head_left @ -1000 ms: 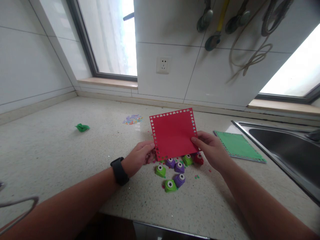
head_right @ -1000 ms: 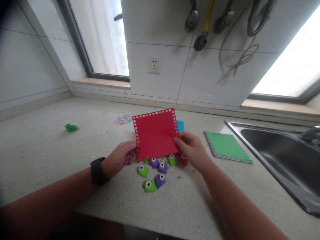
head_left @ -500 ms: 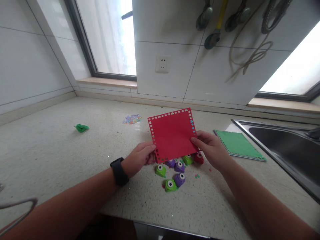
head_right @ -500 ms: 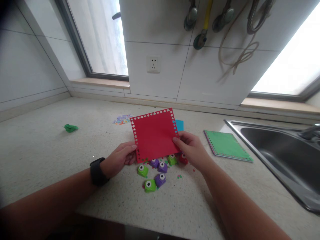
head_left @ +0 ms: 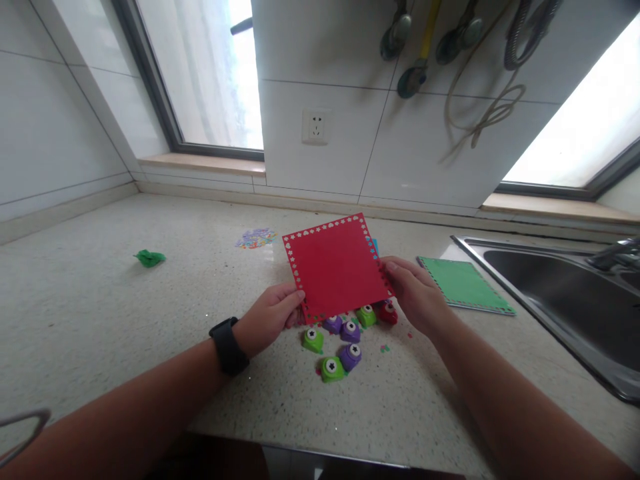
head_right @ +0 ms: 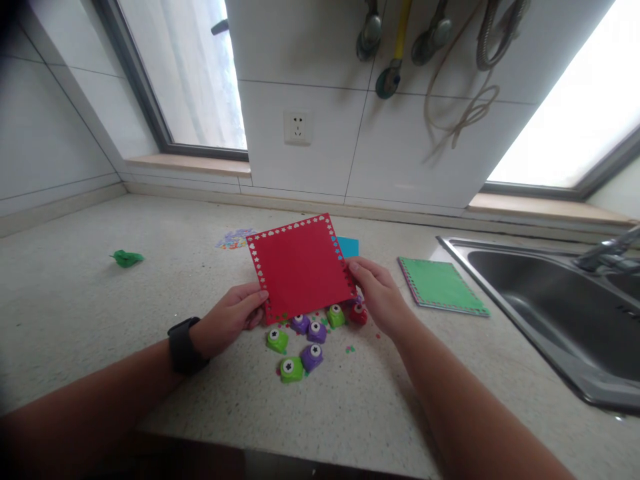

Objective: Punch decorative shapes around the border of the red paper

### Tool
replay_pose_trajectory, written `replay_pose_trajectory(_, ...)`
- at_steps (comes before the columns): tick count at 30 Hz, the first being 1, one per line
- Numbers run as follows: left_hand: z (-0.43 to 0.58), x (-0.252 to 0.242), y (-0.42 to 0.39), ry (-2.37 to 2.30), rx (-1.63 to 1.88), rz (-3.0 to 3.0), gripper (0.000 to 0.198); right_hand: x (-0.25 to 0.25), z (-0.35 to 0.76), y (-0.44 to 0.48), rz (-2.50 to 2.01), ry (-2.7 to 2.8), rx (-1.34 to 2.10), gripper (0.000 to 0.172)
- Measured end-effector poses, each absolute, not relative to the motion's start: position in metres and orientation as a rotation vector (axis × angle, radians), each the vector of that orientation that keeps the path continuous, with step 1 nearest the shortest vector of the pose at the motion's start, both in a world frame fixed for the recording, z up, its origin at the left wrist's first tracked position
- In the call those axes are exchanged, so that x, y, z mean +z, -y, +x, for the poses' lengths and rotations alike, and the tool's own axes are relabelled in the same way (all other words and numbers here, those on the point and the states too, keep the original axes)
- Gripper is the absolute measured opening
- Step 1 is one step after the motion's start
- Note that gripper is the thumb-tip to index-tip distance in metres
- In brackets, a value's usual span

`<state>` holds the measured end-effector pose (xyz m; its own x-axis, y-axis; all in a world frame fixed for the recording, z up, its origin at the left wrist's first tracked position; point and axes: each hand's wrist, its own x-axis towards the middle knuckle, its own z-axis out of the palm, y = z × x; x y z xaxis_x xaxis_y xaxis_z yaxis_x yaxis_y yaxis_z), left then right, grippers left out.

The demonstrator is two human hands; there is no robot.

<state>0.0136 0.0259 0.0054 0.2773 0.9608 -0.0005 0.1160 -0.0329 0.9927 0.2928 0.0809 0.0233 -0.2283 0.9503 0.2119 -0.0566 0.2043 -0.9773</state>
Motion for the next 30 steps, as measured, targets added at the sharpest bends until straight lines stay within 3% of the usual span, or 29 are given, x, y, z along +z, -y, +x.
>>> replay_pose_trajectory(30,0.0144,0.0083,-0.0236,-1.083,0.951,1.437,0.040,0.0292,0.2899,-0.0768,-0.943,1.486,1.218,0.036)
